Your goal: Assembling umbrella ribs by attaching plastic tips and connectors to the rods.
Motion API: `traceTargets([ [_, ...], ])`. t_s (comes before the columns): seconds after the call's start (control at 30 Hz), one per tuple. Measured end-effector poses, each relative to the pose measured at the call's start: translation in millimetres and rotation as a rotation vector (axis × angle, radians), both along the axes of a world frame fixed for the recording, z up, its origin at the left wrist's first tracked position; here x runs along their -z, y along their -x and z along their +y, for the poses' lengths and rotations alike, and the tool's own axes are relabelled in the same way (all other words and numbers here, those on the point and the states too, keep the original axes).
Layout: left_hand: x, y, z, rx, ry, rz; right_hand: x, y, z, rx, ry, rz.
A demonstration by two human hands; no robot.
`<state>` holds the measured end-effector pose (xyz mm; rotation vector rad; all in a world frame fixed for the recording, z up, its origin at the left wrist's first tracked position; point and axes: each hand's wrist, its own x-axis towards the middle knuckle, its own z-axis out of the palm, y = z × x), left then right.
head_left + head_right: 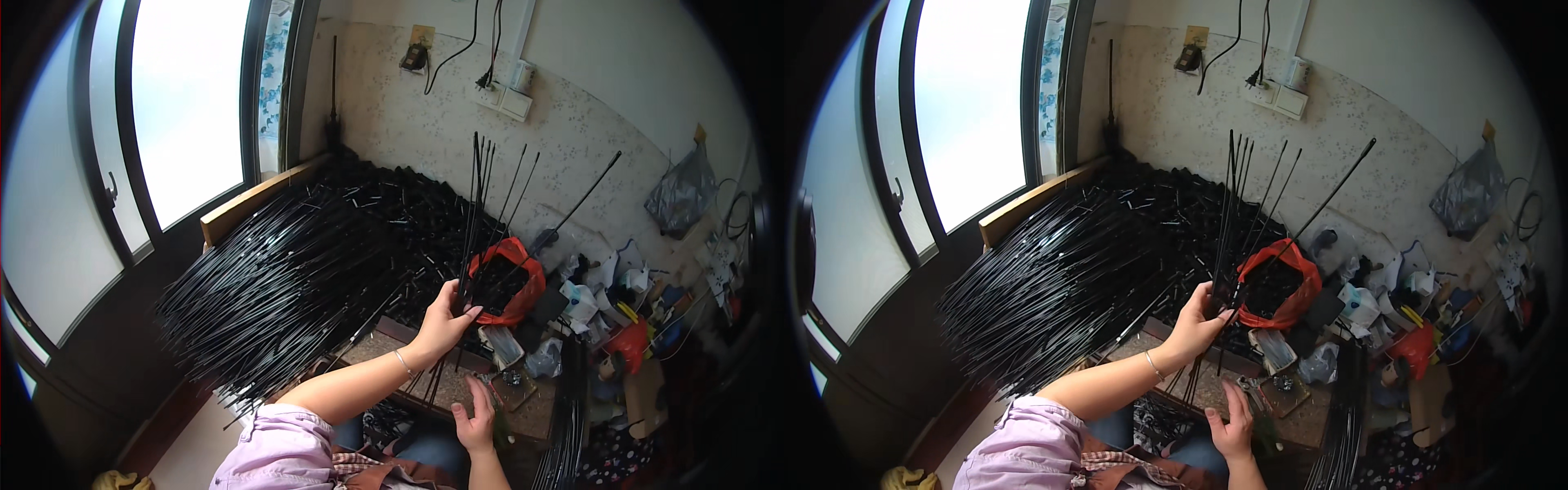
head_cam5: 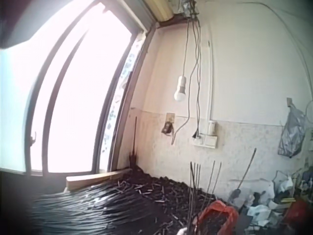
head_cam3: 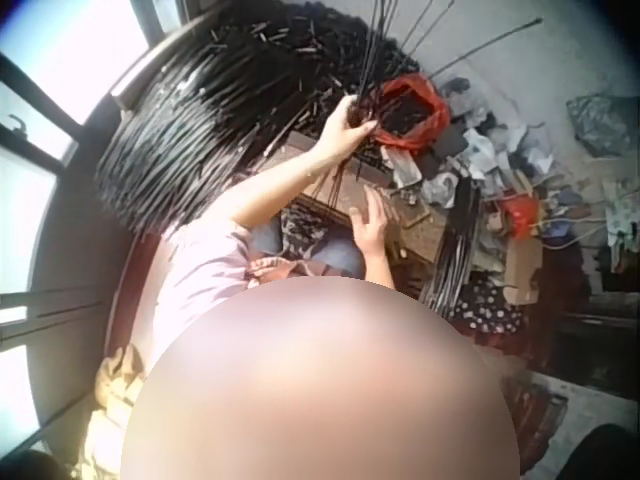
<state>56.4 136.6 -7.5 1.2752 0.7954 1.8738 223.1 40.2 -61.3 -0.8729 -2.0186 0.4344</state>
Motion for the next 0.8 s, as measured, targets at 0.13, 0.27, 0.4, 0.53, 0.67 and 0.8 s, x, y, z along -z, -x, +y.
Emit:
traceTargets([
  [0.13, -34, -2, -38, 0.167, 0.086, -0.269, -13, 58, -2, -0.076, 0.226, 0.221],
  [0.27, -34, 18, -40, 0.037, 0.236, -0.298, 1, 66, 1, -0.056, 0.369, 0.163],
  [0.4, -33, 30, -53, 0.08, 0.322, -0.333, 4, 67, 5, -0.246, 0.641, 0.202],
  [0.53, -28, 63, -63, 0.141, 0.401, -0.467, -4, 66, -5, -0.689, 1.149, 0.681],
  [0.67, -26, 80, -60, -0.108, 0.361, -0.336, 24, 65, 7, -0.262, 1.032, 0.7],
  [0.8, -29, 84, -62, 0.057, 0.427, -0.384, 6, 69, 21, -0.273, 0.662, 0.545],
])
